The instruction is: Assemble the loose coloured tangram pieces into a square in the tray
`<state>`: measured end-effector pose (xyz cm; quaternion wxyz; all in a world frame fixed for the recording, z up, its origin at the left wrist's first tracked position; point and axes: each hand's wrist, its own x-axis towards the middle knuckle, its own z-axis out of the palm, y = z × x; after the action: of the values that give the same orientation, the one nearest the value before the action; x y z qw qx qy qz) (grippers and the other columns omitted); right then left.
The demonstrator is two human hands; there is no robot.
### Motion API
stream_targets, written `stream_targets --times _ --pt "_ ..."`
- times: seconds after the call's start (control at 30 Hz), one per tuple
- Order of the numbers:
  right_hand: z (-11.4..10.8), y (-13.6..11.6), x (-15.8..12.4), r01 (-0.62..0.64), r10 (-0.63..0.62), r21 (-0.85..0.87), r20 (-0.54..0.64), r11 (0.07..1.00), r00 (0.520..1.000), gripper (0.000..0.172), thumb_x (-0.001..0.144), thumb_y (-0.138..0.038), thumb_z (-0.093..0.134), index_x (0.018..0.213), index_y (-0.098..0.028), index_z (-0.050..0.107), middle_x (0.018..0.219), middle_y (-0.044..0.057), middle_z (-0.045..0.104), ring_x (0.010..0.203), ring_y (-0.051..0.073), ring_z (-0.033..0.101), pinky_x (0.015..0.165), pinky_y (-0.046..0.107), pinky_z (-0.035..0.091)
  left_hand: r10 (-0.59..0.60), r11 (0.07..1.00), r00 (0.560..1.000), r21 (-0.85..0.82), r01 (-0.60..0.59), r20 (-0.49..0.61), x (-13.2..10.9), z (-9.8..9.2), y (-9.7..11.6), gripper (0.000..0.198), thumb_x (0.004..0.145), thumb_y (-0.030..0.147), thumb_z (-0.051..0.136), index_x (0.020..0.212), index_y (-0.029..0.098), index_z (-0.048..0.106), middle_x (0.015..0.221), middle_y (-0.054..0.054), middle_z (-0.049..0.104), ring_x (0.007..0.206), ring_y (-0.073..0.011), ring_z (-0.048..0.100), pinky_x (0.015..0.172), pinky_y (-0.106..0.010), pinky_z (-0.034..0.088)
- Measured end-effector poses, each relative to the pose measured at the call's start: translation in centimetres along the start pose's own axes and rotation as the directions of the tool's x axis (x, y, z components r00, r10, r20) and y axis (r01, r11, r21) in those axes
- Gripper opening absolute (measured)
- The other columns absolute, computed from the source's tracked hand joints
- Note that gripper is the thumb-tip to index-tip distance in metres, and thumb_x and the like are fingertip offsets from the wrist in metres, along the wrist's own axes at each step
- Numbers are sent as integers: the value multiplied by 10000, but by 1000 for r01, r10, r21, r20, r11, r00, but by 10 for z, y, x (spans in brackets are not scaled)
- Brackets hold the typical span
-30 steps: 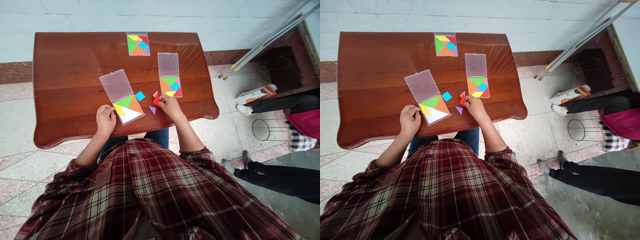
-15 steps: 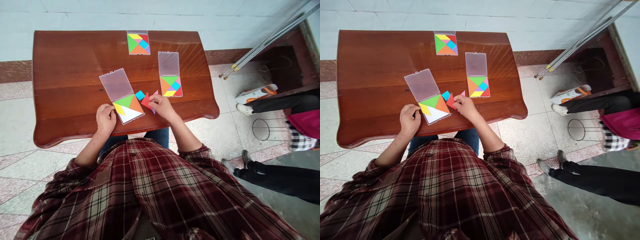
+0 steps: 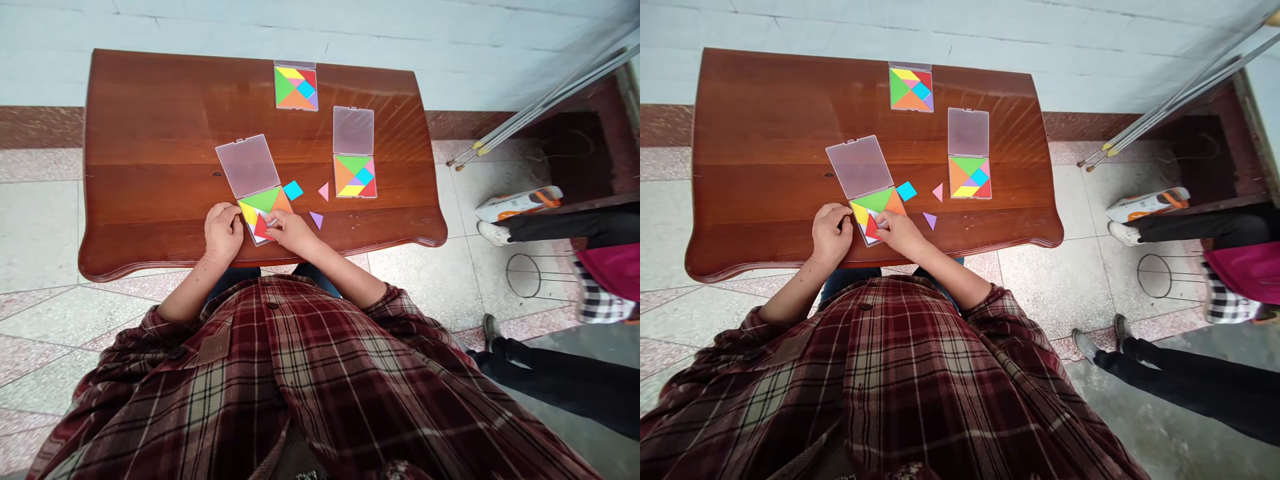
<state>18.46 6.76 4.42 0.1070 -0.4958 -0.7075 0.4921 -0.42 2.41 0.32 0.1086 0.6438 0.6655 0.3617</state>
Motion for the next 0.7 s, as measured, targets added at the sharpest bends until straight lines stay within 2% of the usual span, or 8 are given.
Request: stream_targets --times 0.2,0.4,0.5,0.6,0.7 --pt "-3 -3 -3 14 -14 -31 -6 999 1000 56 797 -183 583 847 -210 582 756 -22 658 728 145 596 739 285 431 -5 1000 1000 1 5 3 0 -1 2 222 794 141 463 877 203 659 953 -68 653 927 -227 597 889 -403 485" --pt "-3 11 3 -50 56 196 -24 979 998 60 780 -203 587 826 -205 549 670 -59 582 596 111 516 627 264 419 23 1000 1000 16 -23 -2 0 0 0 211 799 138 466 866 191 658 947 -68 651 909 -221 593 870 -394 484" --pt "-12 18 3 -66 77 238 -41 969 996 73 780 -190 586 844 -199 553 690 -45 595 595 110 509 615 266 423 32 999 999 21 -32 -5 -1 0 -2 211 800 136 467 871 189 659 946 -64 649 907 -216 590 867 -387 486" --pt "-25 19 0 42 -31 129 -87 991 996 99 779 -145 586 867 -190 577 750 -26 625 671 118 542 692 274 436 39 999 999 17 -39 -9 0 1 -3 202 791 135 477 861 196 656 932 -60 643 898 -216 585 855 -386 489" --pt "-34 12 -7 203 -220 -174 -85 964 972 113 824 -105 540 862 -183 614 863 16 659 814 146 579 762 282 421 34 999 999 3 -34 -6 0 1 -3 204 792 134 478 864 201 656 934 -60 635 901 -218 577 863 -394 483"
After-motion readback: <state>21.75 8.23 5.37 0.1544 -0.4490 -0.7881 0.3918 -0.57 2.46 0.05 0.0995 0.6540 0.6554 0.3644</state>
